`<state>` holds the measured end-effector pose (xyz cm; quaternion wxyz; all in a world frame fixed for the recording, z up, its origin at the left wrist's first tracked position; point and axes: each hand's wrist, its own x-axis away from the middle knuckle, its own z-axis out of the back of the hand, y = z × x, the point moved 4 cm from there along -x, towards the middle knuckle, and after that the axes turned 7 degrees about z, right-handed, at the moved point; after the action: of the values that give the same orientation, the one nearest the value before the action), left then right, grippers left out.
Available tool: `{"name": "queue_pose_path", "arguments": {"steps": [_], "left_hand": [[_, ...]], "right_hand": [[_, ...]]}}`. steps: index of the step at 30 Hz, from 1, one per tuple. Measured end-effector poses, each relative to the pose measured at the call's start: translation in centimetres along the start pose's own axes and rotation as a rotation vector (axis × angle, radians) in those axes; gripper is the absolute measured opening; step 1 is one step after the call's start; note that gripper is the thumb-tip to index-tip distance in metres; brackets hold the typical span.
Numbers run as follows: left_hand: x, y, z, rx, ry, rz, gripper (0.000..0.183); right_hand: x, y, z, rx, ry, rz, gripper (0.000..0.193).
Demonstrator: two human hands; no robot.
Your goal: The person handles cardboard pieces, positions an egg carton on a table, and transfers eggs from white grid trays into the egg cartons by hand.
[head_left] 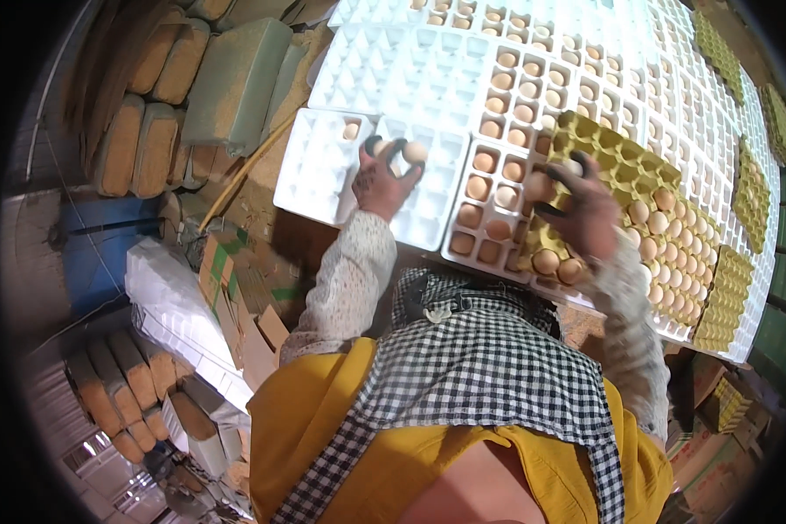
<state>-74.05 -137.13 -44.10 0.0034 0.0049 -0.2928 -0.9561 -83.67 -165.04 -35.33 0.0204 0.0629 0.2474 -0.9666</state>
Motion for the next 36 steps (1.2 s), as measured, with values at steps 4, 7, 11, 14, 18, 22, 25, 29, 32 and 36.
{"name": "queue_pose_path", "arguments": {"steps": [4,7,11,14,18,22,25,29,32,36], "left_hand": [[-5.0,-2.9,-3.3,-0.238,-0.239,-0.059,0.055],[-6.3,-2.9,-4.2,-0.243,-0.366,-0.071,0.053],[-5.6,-7.5,0.3,0.490,-0.142,-0.172,0.043],[-4.9,-9.0,0.0,0.465,0.067,-0.163,0.041],[-4.4,-8.5,-3.5,-0.038,-0.255,-0.442,0.048],[-4.7,-9.9,0.7,0.141,0.055,-0.400,0.061],[-7.6,-15.7,3.7,-0.305,0.290,0.058,0.067],[-8.3,-20.1,2.4,-0.583,-0.114,0.331,0.073],[-7.3,-18.6,1.6,-0.576,-0.115,0.297,0.074],[-6.8,-18.3,1.3,-0.473,-0.043,0.295,0.076]], "right_hand": [[-7.8,-5.1,-11.2,0.134,-0.195,0.028,0.046],[-9.6,-2.4,-18.5,0.208,-0.197,-0.045,0.050],[-8.4,-7.4,-16.6,0.003,-0.063,-0.025,0.045],[-8.1,-9.3,-19.5,-0.154,-0.244,0.174,0.044],[-7.4,-8.6,-20.3,-0.244,-0.081,0.151,0.045],[-5.6,-7.0,-19.5,-0.294,0.129,0.146,0.044],[-4.0,-7.8,-18.7,-0.139,0.158,0.133,0.040],[0.7,-6.5,-14.3,-0.069,0.096,-0.166,0.038],[3.9,-4.6,-12.1,-0.077,0.067,-0.282,0.040],[5.3,-5.4,-12.7,0.143,-0.344,-0.449,0.046]]}}
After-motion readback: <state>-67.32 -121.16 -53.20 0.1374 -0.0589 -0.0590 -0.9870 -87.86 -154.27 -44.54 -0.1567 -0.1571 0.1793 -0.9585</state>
